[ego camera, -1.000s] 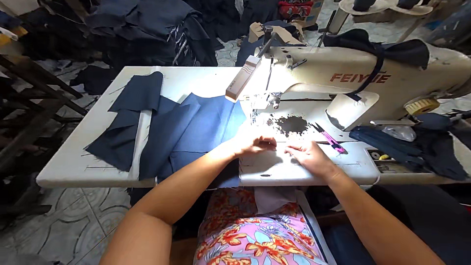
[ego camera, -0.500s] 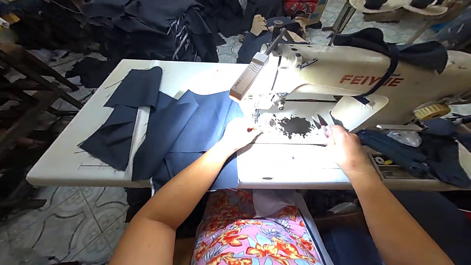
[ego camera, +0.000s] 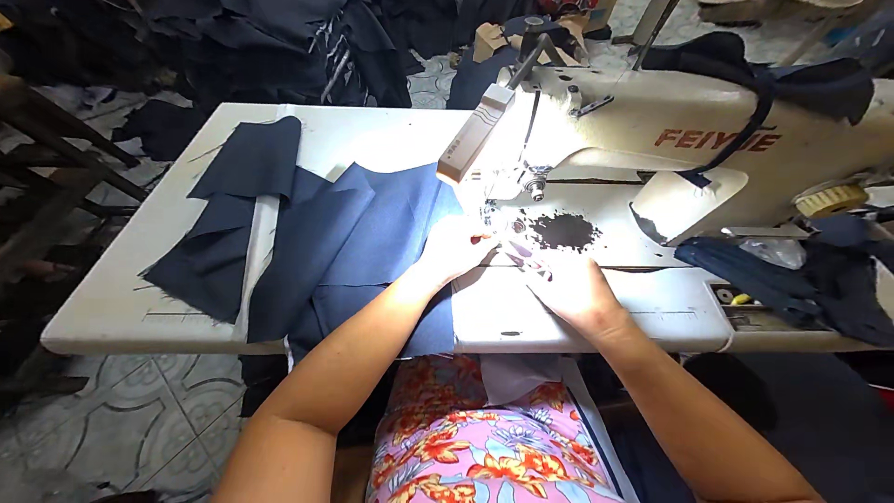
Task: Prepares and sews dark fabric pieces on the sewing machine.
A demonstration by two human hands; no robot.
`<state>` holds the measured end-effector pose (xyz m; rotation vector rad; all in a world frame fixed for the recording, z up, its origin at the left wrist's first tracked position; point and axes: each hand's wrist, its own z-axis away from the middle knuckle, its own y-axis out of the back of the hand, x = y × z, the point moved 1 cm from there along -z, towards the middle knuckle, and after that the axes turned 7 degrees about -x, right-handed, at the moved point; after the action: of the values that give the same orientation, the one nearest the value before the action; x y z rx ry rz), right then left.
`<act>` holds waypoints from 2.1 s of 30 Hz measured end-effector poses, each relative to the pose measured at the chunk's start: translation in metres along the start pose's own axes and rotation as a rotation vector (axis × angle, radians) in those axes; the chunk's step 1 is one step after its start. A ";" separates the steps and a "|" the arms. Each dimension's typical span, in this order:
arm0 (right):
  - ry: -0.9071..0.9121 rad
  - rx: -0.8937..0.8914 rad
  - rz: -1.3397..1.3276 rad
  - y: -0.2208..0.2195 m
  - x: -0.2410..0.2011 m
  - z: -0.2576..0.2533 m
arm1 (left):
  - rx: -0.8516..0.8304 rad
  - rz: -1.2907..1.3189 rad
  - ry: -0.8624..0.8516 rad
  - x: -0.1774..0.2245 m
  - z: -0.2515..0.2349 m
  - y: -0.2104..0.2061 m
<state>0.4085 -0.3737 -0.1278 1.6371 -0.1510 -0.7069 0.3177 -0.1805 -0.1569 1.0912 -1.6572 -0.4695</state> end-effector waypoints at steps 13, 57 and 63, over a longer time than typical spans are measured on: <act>-0.314 -0.115 0.103 0.012 0.014 -0.019 | -0.226 -0.126 0.194 0.010 -0.012 0.020; 0.045 -0.044 -0.684 -0.030 0.017 -0.107 | -0.177 -0.003 0.202 -0.014 -0.028 0.034; 0.154 0.019 -0.672 -0.036 0.024 -0.110 | 0.013 -0.116 0.015 -0.061 -0.039 -0.016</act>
<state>0.4753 -0.2842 -0.1667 1.7576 0.5299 -1.0744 0.3617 -0.1292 -0.1875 1.2020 -1.5923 -0.5244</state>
